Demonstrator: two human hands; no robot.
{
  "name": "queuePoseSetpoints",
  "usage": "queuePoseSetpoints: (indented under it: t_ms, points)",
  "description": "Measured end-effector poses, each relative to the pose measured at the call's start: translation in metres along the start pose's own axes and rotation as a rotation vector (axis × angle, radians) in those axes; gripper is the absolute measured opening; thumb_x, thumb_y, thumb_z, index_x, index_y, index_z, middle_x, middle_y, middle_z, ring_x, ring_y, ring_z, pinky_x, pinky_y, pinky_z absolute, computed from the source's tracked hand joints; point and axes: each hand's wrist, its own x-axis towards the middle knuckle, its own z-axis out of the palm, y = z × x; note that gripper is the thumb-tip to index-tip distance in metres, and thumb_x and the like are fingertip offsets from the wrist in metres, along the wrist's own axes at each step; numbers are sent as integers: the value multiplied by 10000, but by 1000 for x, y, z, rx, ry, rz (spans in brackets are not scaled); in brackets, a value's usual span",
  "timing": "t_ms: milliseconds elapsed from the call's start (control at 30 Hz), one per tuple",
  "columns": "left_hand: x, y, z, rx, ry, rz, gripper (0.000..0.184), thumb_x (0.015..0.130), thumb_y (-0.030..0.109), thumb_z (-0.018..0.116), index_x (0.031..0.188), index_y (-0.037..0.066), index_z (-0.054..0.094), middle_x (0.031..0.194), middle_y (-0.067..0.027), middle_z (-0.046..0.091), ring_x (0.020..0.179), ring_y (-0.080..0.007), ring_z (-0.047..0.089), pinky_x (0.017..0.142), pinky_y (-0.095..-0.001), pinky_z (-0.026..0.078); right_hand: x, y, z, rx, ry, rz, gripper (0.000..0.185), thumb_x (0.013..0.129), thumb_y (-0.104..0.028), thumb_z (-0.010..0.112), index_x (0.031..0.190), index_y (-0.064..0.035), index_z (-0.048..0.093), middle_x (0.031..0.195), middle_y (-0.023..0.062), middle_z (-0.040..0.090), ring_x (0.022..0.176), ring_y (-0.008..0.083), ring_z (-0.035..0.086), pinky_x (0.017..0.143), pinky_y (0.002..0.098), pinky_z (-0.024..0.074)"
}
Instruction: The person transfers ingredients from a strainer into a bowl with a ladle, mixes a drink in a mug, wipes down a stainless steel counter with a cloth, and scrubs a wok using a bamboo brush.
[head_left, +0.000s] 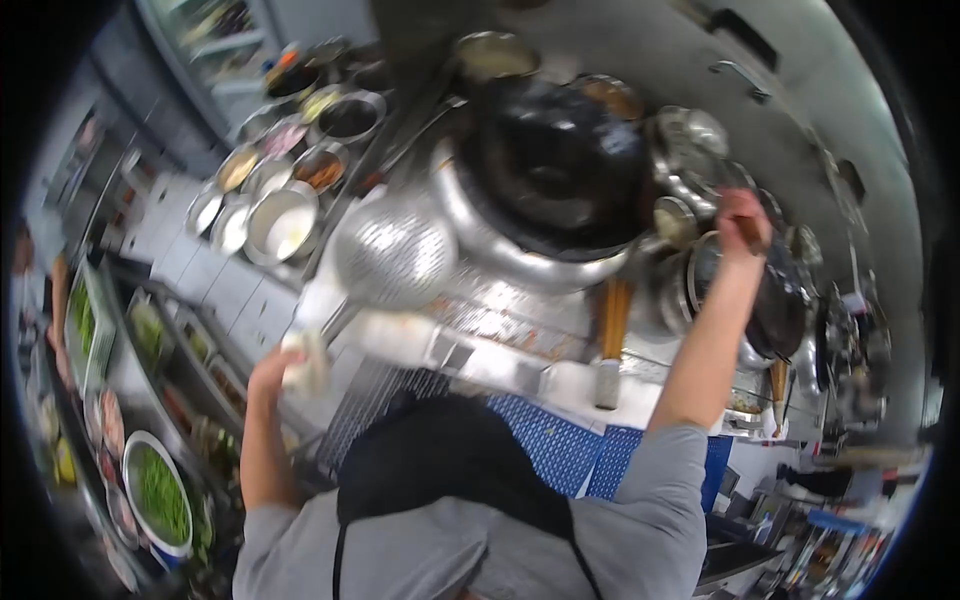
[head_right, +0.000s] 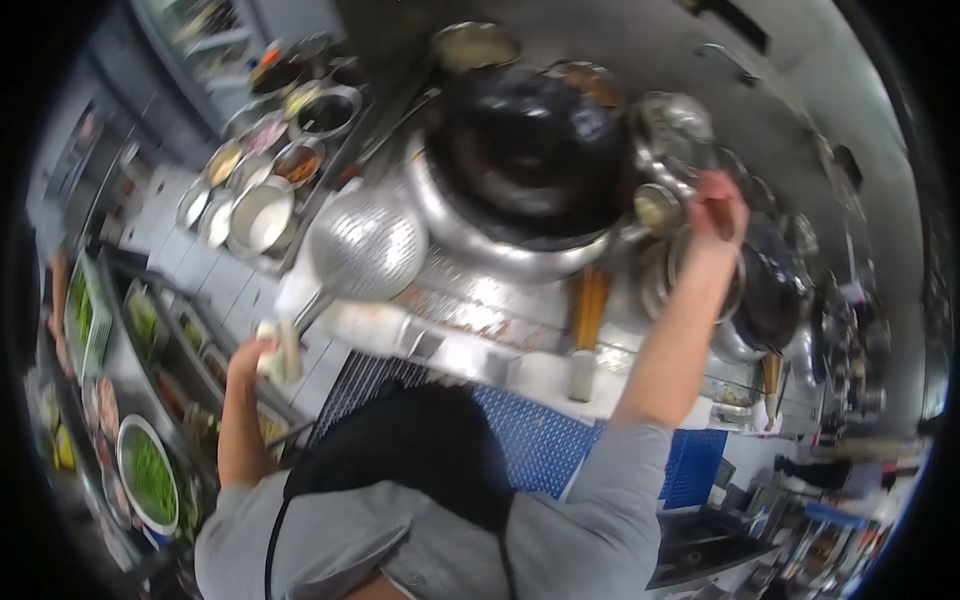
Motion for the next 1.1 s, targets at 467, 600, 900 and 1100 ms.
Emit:
queuePoseSetpoints:
  t_ms: [467, 600, 900, 1100]
  points:
    - [-48, 119, 42, -111, -94, 466, 736, 624, 281, 818, 1239, -9, 537, 1048, -205, 679, 871, -256, 690, 762, -374, 582, -150, 245, 24, 415, 290, 198, 568, 1040, -120, 436, 1487, 66, 139, 791, 58, 496, 590, 162, 518, 491, 297, 482]
    - [-57, 112, 42, -226, -239, 462, 754, 622, 356, 856, 1185, 7, 496, 888, -160, 646, 732, -273, 695, 619, -356, 598, -151, 288, 28, -820, 591, 114, 77, 969, -64, 545, 979, 11, 557, 690, 24, 549, 500, 106, 512, 437, 241, 468]
    - [-52, 58, 192, -120, -576, -23, 676, 792, 177, 744, 1369, 0, 439, 1145, -122, 618, 1003, -227, 657, 860, -366, 557, -158, 325, 22, -2321, 654, 10, 500, 893, -225, 681, 1341, -23, 585, 1020, 254, 699, 936, 478, 656, 944, 441, 511]
    - [8, -17, 276, 721, -645, 184, 578, 809, 97, 693, 1329, -34, 479, 1148, -150, 602, 1069, -250, 605, 975, -357, 471, -328, 340, 24, -1735, 648, -642, 390, 926, -199, 697, 1262, -5, 650, 1087, 126, 718, 877, 174, 683, 797, 318, 545]
